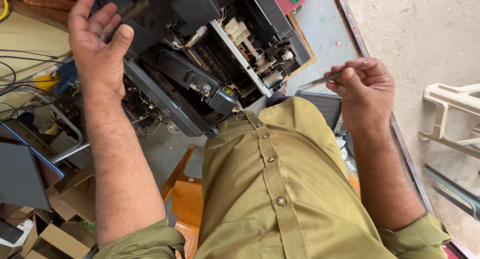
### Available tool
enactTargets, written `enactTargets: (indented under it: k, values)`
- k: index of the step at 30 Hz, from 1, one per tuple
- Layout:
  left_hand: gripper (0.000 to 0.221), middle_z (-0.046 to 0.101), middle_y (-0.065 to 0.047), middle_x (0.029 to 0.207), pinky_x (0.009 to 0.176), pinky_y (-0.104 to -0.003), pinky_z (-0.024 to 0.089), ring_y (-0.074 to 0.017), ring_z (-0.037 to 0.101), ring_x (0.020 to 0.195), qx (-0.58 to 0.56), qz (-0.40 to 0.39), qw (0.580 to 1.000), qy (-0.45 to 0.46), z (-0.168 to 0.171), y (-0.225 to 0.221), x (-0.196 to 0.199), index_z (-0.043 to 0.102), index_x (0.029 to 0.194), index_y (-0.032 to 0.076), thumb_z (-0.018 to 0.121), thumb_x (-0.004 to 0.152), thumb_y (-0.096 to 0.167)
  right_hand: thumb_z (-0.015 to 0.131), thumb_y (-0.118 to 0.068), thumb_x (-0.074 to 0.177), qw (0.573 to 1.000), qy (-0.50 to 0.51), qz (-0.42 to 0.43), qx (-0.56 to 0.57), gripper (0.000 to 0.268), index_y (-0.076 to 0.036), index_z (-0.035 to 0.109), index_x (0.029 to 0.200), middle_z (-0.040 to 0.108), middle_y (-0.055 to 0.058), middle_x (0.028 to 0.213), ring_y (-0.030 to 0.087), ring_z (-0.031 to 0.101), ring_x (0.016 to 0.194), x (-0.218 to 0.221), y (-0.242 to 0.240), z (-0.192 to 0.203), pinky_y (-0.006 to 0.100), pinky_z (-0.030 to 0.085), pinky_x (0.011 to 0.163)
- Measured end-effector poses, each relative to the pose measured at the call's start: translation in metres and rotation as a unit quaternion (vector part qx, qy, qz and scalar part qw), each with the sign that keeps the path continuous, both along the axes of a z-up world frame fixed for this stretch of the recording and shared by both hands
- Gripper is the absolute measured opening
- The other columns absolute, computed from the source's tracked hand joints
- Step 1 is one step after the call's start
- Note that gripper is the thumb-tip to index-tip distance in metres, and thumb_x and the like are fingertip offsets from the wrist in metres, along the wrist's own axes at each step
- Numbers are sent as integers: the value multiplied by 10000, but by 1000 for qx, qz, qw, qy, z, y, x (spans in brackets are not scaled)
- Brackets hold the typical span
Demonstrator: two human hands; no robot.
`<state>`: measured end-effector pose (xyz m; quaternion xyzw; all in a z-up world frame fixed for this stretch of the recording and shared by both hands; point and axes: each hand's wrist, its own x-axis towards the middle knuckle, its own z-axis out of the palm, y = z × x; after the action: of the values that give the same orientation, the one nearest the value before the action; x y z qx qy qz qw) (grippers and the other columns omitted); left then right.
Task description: The person disassembles a printer, removes internal components, and uses a screwdriver to loosen screws on the internal chassis.
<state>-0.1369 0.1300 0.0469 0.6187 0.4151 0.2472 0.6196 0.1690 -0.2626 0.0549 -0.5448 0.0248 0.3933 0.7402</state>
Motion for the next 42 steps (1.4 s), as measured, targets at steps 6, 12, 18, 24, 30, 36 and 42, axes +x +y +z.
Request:
enactTargets:
  k: [6,12,18,24,30,36,42]
  values:
    - [998,576,-236,1596,1282,-511,474,-360,557,1538,44,13,998,38,-16,-3,-7,366,1633,63,1025,915,276,745,21,1024,1000,-22,6,1,118,-22,651,1082,723,117,1024,243,759,969,-8,15,0,381,668,873]
    - [946,570,-218,1551,1210,-477,554,-345,543,1495,54,30,997,41,-11,-9,-4,386,1592,68,1002,899,257,758,-15,1009,995,-89,16,-45,132,-26,653,1087,750,122,996,206,755,874,-9,18,0,338,655,795]
    - [823,560,-189,1550,1195,-489,540,-332,553,1488,114,123,983,75,3,-42,-10,409,1575,89,934,956,226,737,13,1025,985,-152,13,-80,127,-13,651,1115,754,130,1042,194,764,913,-8,15,10,335,665,847]
    - [685,419,-193,1668,1250,-504,436,-327,441,1568,230,155,938,207,-5,-123,-44,327,1619,67,769,1123,235,733,64,1047,953,-282,47,-101,149,1,643,1149,761,144,1097,171,750,930,-13,16,10,306,645,854]
    - [715,387,-230,1673,1213,-500,438,-367,426,1553,220,95,925,295,-22,-190,-65,299,1632,39,689,1108,330,738,96,1001,843,-500,122,-157,140,13,673,1094,763,147,1057,188,761,916,-27,34,23,298,646,803]
    - [758,409,-246,1662,1266,-524,392,-421,409,1557,258,30,909,325,-21,-202,-69,416,1606,39,776,1006,331,717,105,961,742,-628,176,-152,171,-46,689,1034,771,104,1033,226,790,963,-28,57,29,316,645,845]
    - [997,405,-271,1623,1229,-555,371,-447,377,1522,259,26,895,362,0,-190,-59,376,1595,4,859,842,443,735,-8,964,697,-651,216,-206,101,-64,693,1037,766,78,1015,228,767,897,-27,75,37,329,615,750]
